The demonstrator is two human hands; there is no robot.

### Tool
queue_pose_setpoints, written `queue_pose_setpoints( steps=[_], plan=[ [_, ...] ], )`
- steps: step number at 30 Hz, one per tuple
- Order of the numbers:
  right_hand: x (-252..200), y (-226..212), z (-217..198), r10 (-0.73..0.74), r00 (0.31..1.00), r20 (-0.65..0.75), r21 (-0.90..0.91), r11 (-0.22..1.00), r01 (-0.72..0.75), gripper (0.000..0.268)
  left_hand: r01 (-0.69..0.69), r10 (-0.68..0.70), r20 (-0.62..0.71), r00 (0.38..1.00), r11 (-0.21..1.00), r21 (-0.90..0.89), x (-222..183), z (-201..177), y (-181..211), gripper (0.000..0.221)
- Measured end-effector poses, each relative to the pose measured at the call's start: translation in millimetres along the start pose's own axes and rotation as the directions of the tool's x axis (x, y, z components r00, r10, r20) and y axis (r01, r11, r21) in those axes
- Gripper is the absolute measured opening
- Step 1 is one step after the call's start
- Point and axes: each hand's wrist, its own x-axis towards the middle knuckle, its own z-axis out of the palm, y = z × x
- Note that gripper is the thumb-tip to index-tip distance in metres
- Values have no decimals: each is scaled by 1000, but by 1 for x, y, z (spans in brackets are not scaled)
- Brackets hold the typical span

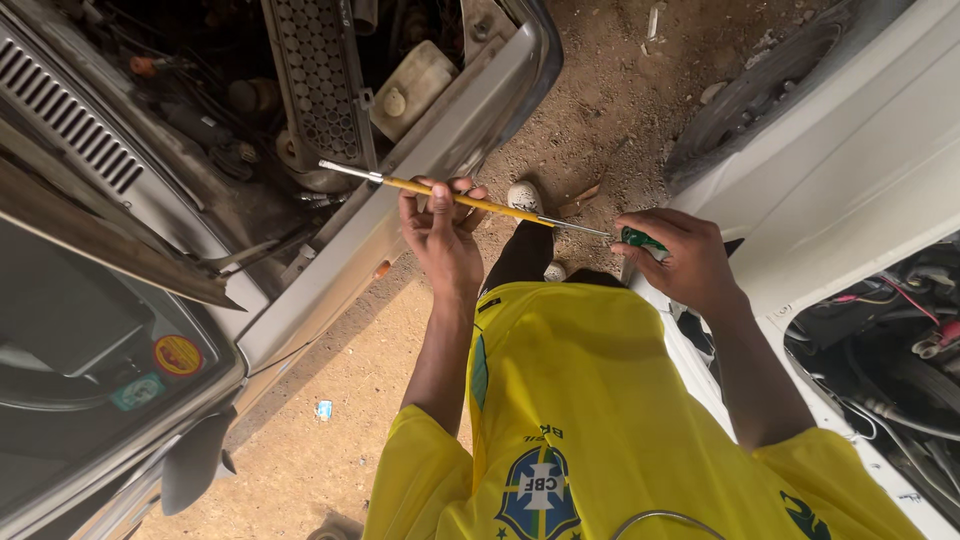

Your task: The person uses a screwdriver to tighten a screw on a component in a white car's engine bay, then moves to a silver car and uses a wrench to adjust a part near the battery.

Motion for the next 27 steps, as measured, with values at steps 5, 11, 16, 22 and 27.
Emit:
queue_pose_setpoints(
  steps=[5,11,16,22,27],
  plan=[
    [67,3,-19,-99,995,-2,-74,992,99,35,-13,14,27,1000,999,-32,49,36,12,15],
    [128,7,-47,-133,991,8,10,991,133,32,-119,119,-7,993,988,-102,86,75,22,14],
    [180,39,-72,-270,962,36,98,959,265,34,-195,190,-43,981,971,-136,108,114,11,16],
    [231,77,-124,-299,948,107,-19,953,302,35,-355,355,-13,935,932,-70,118,183,-10,19],
    [254,103,-148,-365,926,95,87,930,358,38,-425,427,64,902,904,-41,130,231,-31,21]
  ],
)
